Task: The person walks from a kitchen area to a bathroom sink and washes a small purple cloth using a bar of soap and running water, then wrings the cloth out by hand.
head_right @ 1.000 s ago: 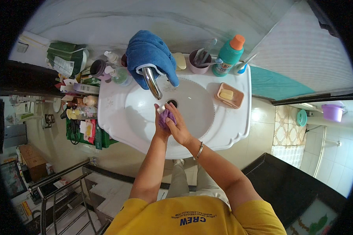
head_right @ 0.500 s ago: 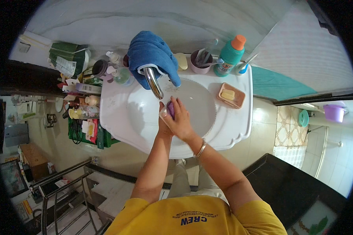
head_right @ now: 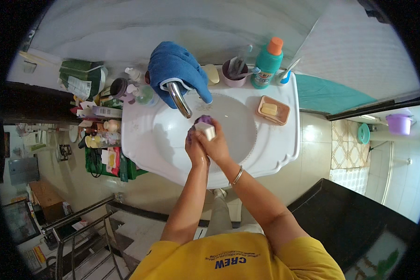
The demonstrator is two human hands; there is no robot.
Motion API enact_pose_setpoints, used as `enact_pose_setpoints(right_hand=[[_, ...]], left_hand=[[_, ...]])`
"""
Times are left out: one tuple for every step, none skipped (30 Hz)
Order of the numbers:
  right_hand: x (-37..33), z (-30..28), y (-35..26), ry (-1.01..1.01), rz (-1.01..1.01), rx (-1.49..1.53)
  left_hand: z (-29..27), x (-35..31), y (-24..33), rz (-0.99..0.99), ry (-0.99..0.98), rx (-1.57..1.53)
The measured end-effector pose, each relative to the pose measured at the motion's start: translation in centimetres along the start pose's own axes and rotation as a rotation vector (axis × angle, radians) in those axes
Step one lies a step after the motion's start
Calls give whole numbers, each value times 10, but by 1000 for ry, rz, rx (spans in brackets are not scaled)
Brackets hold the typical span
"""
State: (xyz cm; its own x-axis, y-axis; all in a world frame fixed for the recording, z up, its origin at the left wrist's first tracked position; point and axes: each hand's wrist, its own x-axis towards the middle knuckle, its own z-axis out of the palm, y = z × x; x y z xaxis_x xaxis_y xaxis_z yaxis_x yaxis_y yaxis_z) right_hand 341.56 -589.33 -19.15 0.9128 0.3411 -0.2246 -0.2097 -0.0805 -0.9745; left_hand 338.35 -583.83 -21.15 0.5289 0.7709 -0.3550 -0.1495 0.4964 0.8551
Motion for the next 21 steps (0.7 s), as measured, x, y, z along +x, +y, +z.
enact_pose_setpoints(right_hand=[[4, -6, 0, 11, 151, 122], [15, -14, 13, 15, 230, 306], [23, -27, 20, -179, 441, 548], [25, -36, 23, -273, 512, 647], [25, -42, 25, -369, 581, 745], [23, -43, 26, -366, 533, 751], [20, -44, 29, -362, 484, 756], [17, -45, 33, -358, 436, 760], [16, -44, 39, -421, 456, 830], [15, -41, 47, -484, 475, 899], [13, -39, 54, -547, 493, 967], [6, -33, 49, -507, 531, 982], [6, -30, 49, -457, 570, 1073], [6, -28, 50, -407, 609, 1163], [6, -28, 52, -357, 646, 1256], [10, -31, 63, -457, 553, 1337], [13, -41, 72, -435, 565, 1305], [14, -48, 66, -422, 578, 1276], [16, -54, 60, -405, 592, 1246], [18, -57, 57, -336, 613, 1224], [22, -62, 61, -321, 616, 1178]], left_hand=[[1, -3, 6, -13, 60, 134], [-4, -2, 11, -69, 46, 58], [-11, 0, 16, -124, 34, -16], [-7, -4, 29, -115, 44, -96], [-8, -6, 36, -130, -34, -91], [-9, -8, 42, -197, -98, -113], [-10, -9, 45, -264, -163, -136], [-10, -9, 40, -297, -193, -118], [-7, -9, 36, -328, -225, -101], [-4, -10, 33, -359, -258, -83], [-2, -15, 31, -420, -265, -178], [2, -15, 30, -431, -307, -190], [7, -15, 30, -443, -349, -201], [10, -15, 33, -448, -358, -191], [15, -16, 40, -451, -368, -178], [18, -18, 50, -453, -378, -161], [20, -22, 63, -486, -377, -184], [16, -21, 73, -485, -399, -186], [14, -21, 78, -487, -422, -189], [14, -24, 84, -484, -441, -181], [17, -28, 89, -487, -465, -171]])
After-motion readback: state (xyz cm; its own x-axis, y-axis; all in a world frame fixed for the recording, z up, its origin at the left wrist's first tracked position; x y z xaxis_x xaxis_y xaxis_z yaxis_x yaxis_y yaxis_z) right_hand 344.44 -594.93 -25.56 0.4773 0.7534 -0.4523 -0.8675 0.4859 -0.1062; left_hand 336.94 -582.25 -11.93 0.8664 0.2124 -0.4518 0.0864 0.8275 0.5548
